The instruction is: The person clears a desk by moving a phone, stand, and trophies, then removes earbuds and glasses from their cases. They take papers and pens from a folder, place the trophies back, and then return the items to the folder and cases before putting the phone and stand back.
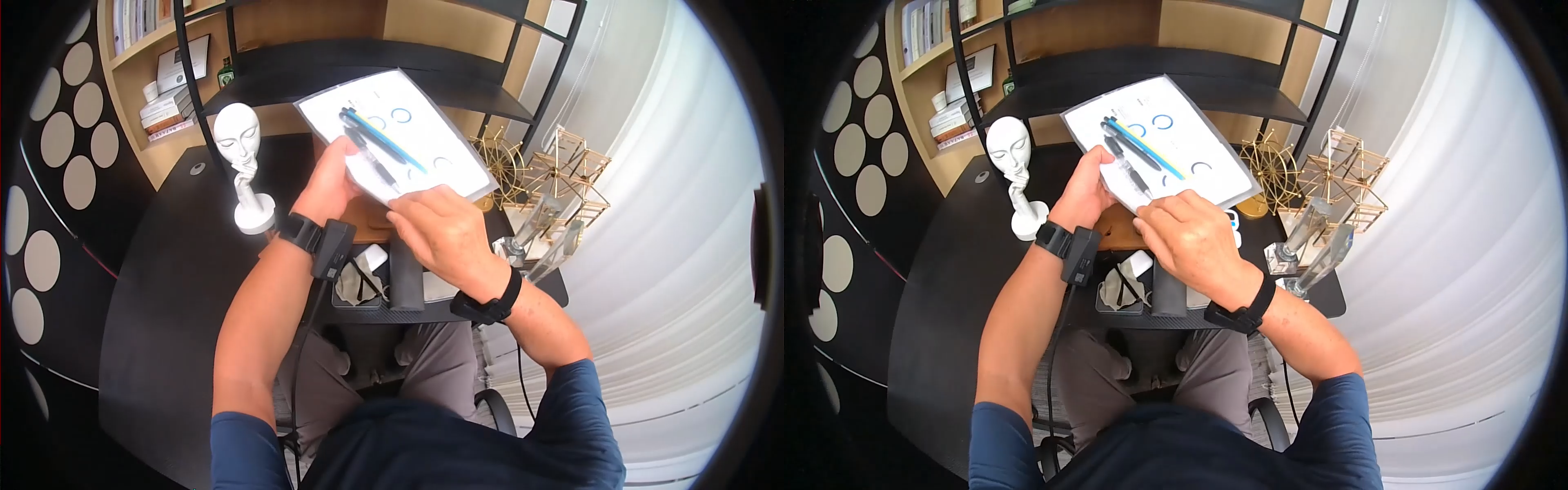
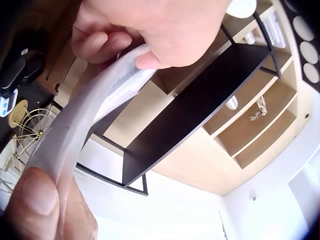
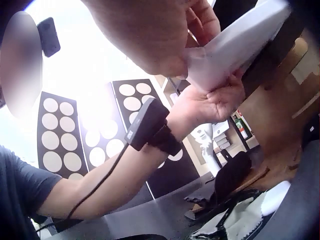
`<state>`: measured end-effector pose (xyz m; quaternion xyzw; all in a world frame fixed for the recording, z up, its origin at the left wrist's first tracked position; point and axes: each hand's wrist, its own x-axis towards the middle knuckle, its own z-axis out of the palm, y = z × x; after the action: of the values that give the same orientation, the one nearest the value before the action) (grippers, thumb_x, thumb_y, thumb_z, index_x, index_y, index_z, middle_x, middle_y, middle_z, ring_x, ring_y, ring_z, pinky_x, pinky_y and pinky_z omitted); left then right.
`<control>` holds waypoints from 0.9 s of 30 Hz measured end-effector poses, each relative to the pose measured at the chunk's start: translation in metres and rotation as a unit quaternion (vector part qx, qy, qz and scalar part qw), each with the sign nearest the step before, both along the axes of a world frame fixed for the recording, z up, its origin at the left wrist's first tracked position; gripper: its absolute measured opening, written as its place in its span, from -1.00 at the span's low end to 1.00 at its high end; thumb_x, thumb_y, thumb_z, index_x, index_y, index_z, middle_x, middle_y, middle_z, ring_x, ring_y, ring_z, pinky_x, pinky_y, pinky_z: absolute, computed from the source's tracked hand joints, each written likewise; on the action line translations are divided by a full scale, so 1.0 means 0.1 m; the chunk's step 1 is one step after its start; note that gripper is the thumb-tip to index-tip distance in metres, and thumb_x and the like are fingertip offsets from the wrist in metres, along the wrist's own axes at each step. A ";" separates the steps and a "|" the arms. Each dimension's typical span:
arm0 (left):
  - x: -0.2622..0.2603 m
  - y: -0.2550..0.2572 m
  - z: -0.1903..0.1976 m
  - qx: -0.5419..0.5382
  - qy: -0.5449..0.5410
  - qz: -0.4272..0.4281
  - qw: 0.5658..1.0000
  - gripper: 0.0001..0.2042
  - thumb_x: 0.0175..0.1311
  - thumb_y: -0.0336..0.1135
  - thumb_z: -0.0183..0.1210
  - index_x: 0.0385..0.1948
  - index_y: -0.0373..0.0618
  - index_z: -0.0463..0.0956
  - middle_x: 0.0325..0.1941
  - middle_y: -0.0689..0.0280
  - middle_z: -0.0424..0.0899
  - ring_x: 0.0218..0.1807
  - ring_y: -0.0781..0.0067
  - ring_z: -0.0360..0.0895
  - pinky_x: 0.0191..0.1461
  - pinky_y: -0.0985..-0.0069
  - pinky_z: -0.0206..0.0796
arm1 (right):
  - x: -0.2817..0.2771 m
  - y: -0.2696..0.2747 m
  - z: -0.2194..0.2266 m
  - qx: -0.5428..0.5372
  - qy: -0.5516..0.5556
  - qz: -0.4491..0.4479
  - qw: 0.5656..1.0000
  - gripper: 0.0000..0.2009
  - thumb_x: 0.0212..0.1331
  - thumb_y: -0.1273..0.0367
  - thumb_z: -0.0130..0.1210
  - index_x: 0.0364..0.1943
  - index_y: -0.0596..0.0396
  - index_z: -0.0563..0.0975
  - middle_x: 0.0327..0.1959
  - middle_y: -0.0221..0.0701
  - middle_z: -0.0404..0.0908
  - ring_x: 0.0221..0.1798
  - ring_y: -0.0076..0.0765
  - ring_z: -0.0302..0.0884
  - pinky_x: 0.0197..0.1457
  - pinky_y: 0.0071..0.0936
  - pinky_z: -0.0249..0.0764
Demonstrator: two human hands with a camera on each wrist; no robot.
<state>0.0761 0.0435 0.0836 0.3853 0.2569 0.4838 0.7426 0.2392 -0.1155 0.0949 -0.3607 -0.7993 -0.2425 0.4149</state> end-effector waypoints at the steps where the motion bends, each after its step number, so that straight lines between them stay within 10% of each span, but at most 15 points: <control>1: 0.01 0.01 -0.04 0.001 -0.027 -0.010 1.000 -0.49 0.35 -0.22 -0.02 0.33 -0.19 0.41 0.20 0.18 0.68 0.22 0.21 0.66 0.29 0.19 0.50 | 0.04 -0.04 0.00 -0.011 0.013 0.011 1.000 -0.80 0.18 0.38 0.45 -0.18 0.17 0.74 -0.24 -0.33 0.77 -0.22 -0.20 0.68 -0.15 -0.30 0.63; 6: -0.07 -0.34 0.11 0.062 -0.094 0.001 0.994 -0.43 0.33 -0.31 -0.06 0.40 -0.32 0.34 0.38 0.02 0.57 0.45 0.05 0.51 0.60 0.11 0.28 | 0.13 -0.33 0.18 -0.070 0.091 0.042 0.993 -0.67 0.22 0.23 0.47 -0.11 0.22 0.74 -0.13 -0.22 0.81 -0.13 -0.08 0.73 -0.07 -0.25 0.65; 27: -1.84 -1.66 -0.21 0.000 -0.144 0.172 0.975 -0.45 0.33 -0.30 -0.01 0.38 -0.27 0.41 0.35 0.01 0.63 0.35 0.02 0.59 0.55 0.12 0.36 | -0.38 -0.29 0.02 -0.089 0.067 0.038 0.993 -0.69 0.26 0.33 0.39 -0.02 0.26 0.74 0.13 0.01 0.72 0.19 0.15 0.63 0.22 -0.04 0.55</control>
<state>-0.1078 -0.1221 0.0630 0.2612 0.2094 0.6545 0.6778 0.2015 -0.1443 0.0968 -0.3810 -0.8011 -0.1302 0.4429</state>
